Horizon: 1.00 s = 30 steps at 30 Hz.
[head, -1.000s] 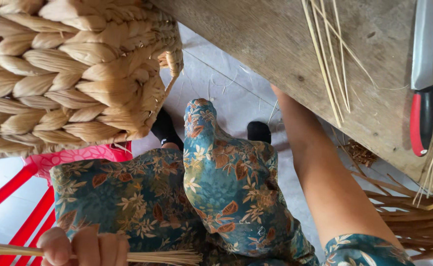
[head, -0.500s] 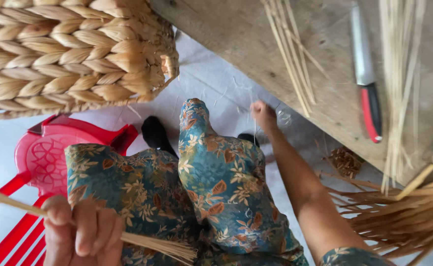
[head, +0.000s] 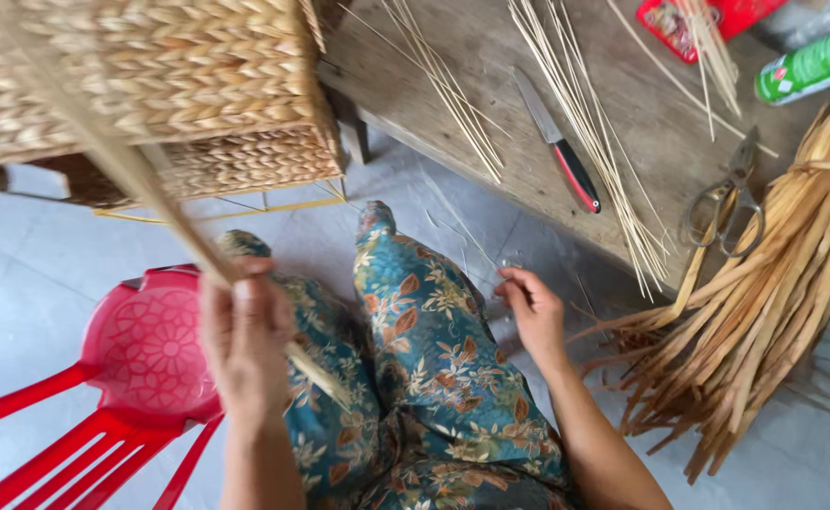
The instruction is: The person sits on the floor and repeatedly splits thin bamboo strips by hand, peeling off fine fibers and straightening the pieces. They gather the processed strips into a bundle and place them on a nearby wooden table.
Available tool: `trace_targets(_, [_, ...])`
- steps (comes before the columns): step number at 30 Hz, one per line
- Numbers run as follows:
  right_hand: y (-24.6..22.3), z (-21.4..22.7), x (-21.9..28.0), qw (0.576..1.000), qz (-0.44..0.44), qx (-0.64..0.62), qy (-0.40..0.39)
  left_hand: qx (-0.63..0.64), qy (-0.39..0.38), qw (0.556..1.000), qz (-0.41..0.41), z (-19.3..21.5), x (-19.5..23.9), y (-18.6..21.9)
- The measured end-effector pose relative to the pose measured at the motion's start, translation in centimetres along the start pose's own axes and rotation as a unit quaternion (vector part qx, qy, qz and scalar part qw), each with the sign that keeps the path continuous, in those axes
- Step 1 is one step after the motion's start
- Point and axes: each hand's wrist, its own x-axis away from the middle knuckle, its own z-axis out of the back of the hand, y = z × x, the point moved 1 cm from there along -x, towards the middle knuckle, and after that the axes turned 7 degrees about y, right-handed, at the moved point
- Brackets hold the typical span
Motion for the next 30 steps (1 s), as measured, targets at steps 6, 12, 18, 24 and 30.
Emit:
trace_targets(6, [-13.3,-0.7,2.9,0.982,0.027,-0.179,-0.048,0.008,-0.12,0.993,-0.01,-2.0,6.2,3.6])
trace_targets(12, [-22.2,-3.8,6.2,0.971,0.059,-0.182,-0.147,-0.165,-0.147,0.969,-0.107,-2.8,10.1,8.8])
trace_targets(18, [-25.6,-3.3,8.5,0.964,0.155,-0.127,-0.176,-0.316,-0.16,0.907,-0.228,-3.3,11.5,11.3])
trace_targets(24, [-24.7,-3.7,10.0,0.942,0.066,-0.205,-0.258,-0.355,-0.144,0.899,-0.21,-2.7,12.1,9.2])
trace_targets(30, [-23.9,-5.2,10.7,0.944,0.116,-0.201,-0.234,-0.445,-0.136,0.863,-0.198,-2.7,12.6,7.3])
